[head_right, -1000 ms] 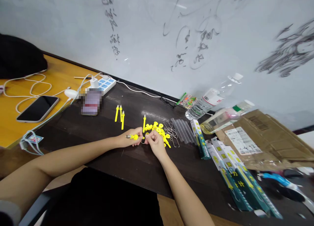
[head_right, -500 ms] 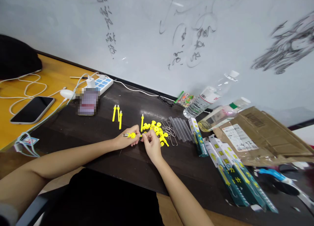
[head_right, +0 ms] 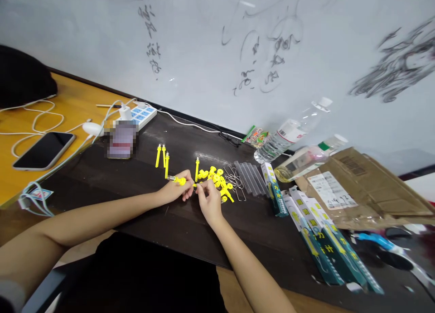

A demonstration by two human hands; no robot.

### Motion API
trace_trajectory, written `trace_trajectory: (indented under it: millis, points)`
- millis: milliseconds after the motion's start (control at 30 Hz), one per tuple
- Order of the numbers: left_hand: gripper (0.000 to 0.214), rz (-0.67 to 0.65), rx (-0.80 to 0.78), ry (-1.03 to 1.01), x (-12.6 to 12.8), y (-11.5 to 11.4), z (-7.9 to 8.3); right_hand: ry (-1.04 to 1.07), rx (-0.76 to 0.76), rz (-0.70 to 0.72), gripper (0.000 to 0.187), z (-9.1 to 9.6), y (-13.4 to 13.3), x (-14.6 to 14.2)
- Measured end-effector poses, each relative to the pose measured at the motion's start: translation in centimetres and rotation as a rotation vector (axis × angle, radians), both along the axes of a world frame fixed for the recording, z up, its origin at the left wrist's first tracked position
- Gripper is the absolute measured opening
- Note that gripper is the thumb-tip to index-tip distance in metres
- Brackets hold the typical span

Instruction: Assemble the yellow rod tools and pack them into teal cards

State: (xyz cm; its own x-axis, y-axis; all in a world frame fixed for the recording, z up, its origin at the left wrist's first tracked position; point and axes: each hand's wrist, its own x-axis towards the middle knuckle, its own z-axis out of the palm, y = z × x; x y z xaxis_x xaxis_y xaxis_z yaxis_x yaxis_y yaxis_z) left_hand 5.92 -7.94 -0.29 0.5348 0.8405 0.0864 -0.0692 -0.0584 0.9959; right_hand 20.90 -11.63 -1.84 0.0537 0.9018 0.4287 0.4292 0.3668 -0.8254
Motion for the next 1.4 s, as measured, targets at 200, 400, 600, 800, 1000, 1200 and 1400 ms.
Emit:
trace_trajectory:
  millis: [200,400,600,800,1000,1200,1400]
  points:
    - [0.013,-0.076,0.379,0.228,-1.1,-0.2,1.0,0.305,-0.131,0.073,0.025,0.0,0.6,-0.6]
    - [0.015,0.001,0.304,0.224,-0.9,0.0,1.0,0.267,-0.089,0.08,0.023,-0.1,0.4,-0.9]
    - [0.02,0.138,0.158,0.145,-0.2,-0.1,0.7,0.282,-0.07,0.092,0.021,-0.1,0.3,-0.9]
    - [0.017,0.205,0.362,0.298,-0.6,0.3,1.0,0.32,-0.1,0.116,0.023,-0.3,0.5,-1.0]
    - [0.012,0.122,0.367,0.332,-0.8,0.4,1.2,0.439,-0.161,0.115,0.029,0.0,0.8,-0.8]
    - [0.012,0.013,0.407,0.373,-1.2,1.0,1.1,0.46,-0.207,0.124,0.033,-0.2,1.0,-0.6]
    - [0.014,-0.108,0.606,0.436,-1.6,1.7,0.0,0.433,-0.27,0.145,0.034,-0.4,1.0,-0.4]
